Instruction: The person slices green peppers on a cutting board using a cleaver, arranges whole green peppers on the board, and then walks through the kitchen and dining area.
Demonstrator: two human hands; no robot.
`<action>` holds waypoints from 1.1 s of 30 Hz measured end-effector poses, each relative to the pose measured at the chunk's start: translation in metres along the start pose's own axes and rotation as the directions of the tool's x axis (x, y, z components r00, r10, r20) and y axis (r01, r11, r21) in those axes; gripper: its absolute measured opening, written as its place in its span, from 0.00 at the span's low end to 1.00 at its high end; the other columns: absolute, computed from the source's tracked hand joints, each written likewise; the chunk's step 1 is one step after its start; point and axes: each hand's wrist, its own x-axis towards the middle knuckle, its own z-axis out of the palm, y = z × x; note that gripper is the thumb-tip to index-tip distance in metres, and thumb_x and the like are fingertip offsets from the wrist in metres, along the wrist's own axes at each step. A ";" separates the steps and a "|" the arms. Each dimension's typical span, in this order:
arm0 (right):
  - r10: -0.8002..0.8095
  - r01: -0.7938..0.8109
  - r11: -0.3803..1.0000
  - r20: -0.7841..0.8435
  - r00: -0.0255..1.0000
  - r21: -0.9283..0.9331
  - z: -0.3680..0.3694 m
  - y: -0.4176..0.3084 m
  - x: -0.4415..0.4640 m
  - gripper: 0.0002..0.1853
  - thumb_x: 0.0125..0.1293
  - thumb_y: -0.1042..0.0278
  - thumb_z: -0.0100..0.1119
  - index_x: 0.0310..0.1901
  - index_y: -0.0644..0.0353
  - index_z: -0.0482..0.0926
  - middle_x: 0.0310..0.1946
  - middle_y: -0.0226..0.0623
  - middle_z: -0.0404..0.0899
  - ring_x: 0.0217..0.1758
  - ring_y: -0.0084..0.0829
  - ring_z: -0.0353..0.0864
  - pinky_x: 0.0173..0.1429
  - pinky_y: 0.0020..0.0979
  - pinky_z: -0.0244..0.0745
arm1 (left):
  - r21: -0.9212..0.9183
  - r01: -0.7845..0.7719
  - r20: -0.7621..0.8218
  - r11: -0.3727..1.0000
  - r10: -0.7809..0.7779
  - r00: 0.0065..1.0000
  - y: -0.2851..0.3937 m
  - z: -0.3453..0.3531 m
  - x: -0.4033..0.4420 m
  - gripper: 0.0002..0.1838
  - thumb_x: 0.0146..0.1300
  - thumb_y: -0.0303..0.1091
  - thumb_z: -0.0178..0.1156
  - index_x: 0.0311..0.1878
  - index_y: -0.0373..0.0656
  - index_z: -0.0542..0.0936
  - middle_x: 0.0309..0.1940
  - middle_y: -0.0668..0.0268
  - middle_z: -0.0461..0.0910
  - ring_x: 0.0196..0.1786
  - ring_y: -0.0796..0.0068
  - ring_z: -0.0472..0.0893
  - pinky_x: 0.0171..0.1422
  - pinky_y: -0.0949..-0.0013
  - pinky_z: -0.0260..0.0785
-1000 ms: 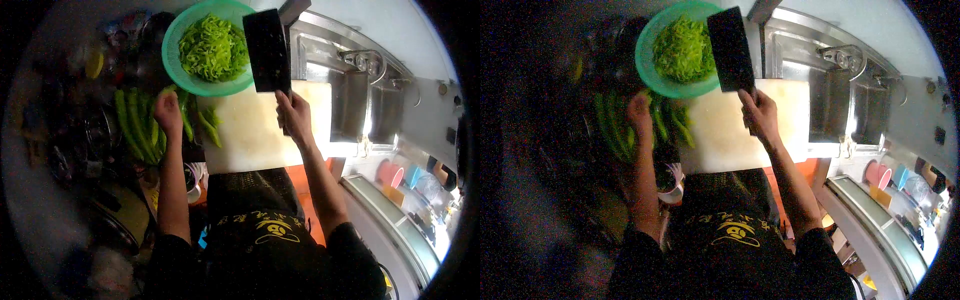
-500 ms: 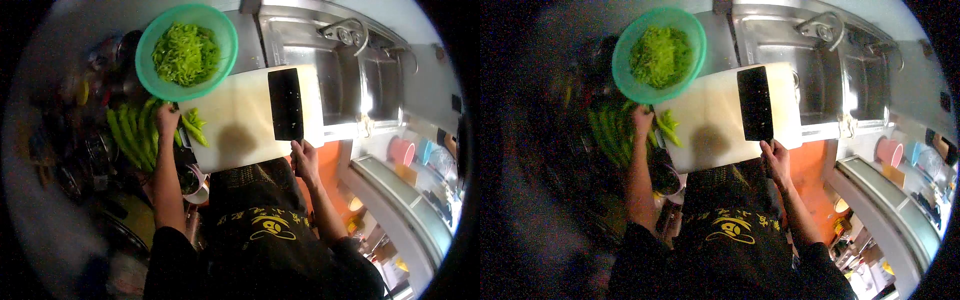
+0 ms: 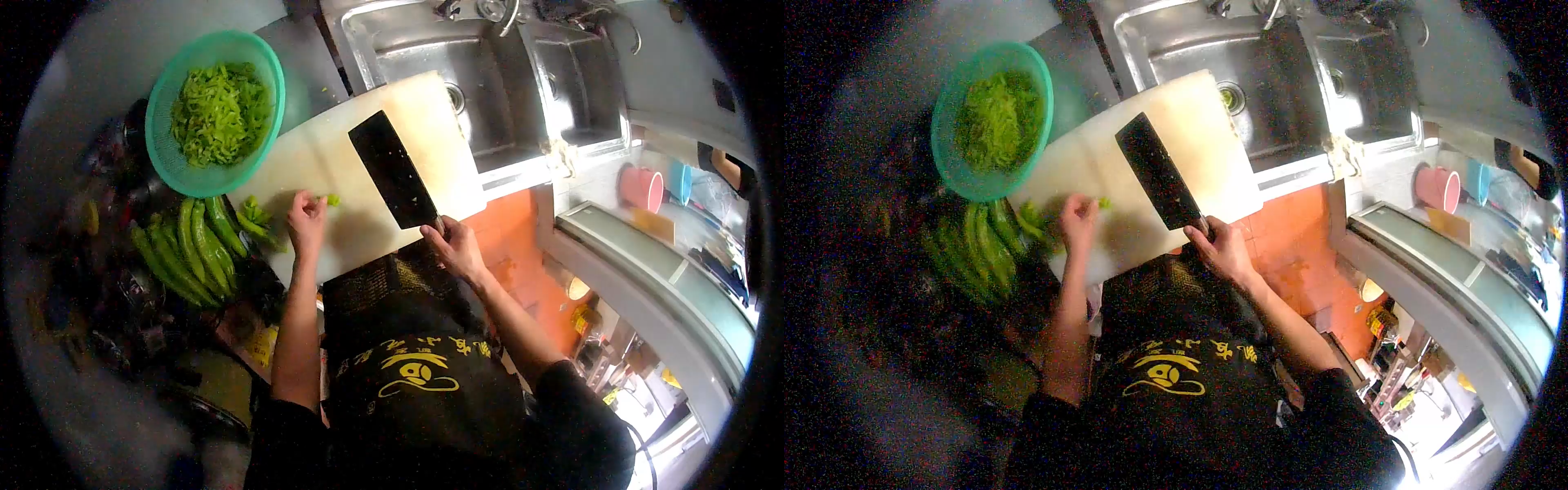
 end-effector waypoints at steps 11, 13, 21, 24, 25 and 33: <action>-0.158 0.176 0.931 0.083 0.984 -0.319 0.022 -0.016 -0.009 0.17 0.68 0.55 0.66 0.41 0.63 0.78 0.25 0.52 0.81 0.30 0.51 0.84 0.35 0.43 0.76 | 0.410 -0.830 0.242 0.378 0.832 0.499 -0.012 -0.005 0.004 0.12 0.59 0.28 0.59 0.46 0.37 0.83 0.48 0.60 0.81 0.56 0.58 0.78 0.58 0.57 0.75; -0.134 0.170 0.919 0.125 0.983 -0.355 0.022 -0.021 -0.010 0.17 0.69 0.55 0.65 0.44 0.62 0.76 0.31 0.53 0.83 0.37 0.56 0.84 0.39 0.47 0.78 | 0.406 -0.848 0.292 0.341 0.831 0.474 0.002 -0.011 0.006 0.11 0.59 0.28 0.59 0.44 0.37 0.83 0.47 0.59 0.81 0.55 0.58 0.78 0.57 0.58 0.76; -0.216 0.278 0.850 0.187 0.958 -0.447 0.027 -0.027 -0.028 0.19 0.71 0.51 0.60 0.46 0.62 0.75 0.34 0.51 0.84 0.38 0.54 0.85 0.43 0.48 0.80 | 0.481 -0.777 0.271 0.405 0.774 0.572 -0.053 0.017 -0.005 0.10 0.50 0.27 0.62 0.37 0.37 0.82 0.41 0.57 0.80 0.50 0.53 0.79 0.45 0.55 0.77; -0.176 0.255 0.835 0.203 0.963 -0.488 0.029 -0.018 -0.031 0.19 0.73 0.50 0.56 0.45 0.62 0.74 0.32 0.53 0.84 0.37 0.55 0.84 0.40 0.50 0.80 | 0.484 -0.778 0.344 0.400 0.731 0.589 -0.060 0.013 -0.009 0.03 0.45 0.26 0.63 0.25 0.39 0.81 0.33 0.58 0.79 0.42 0.53 0.80 0.36 0.55 0.76; -0.179 0.259 0.828 0.204 0.963 -0.498 0.029 -0.016 -0.032 0.19 0.74 0.50 0.55 0.45 0.62 0.74 0.31 0.53 0.83 0.37 0.55 0.84 0.40 0.50 0.79 | 0.480 -0.786 0.341 0.389 0.743 0.576 -0.057 0.011 -0.009 0.02 0.44 0.26 0.63 0.22 0.40 0.80 0.30 0.58 0.78 0.40 0.54 0.79 0.34 0.56 0.75; -0.151 0.228 0.826 0.188 0.971 -0.515 0.026 -0.013 -0.032 0.15 0.76 0.54 0.51 0.43 0.60 0.72 0.28 0.58 0.79 0.35 0.63 0.80 0.35 0.56 0.73 | 0.439 -0.808 0.240 0.392 0.816 0.526 -0.048 0.013 -0.004 0.08 0.44 0.25 0.63 0.15 0.43 0.74 0.28 0.60 0.76 0.36 0.56 0.78 0.34 0.56 0.75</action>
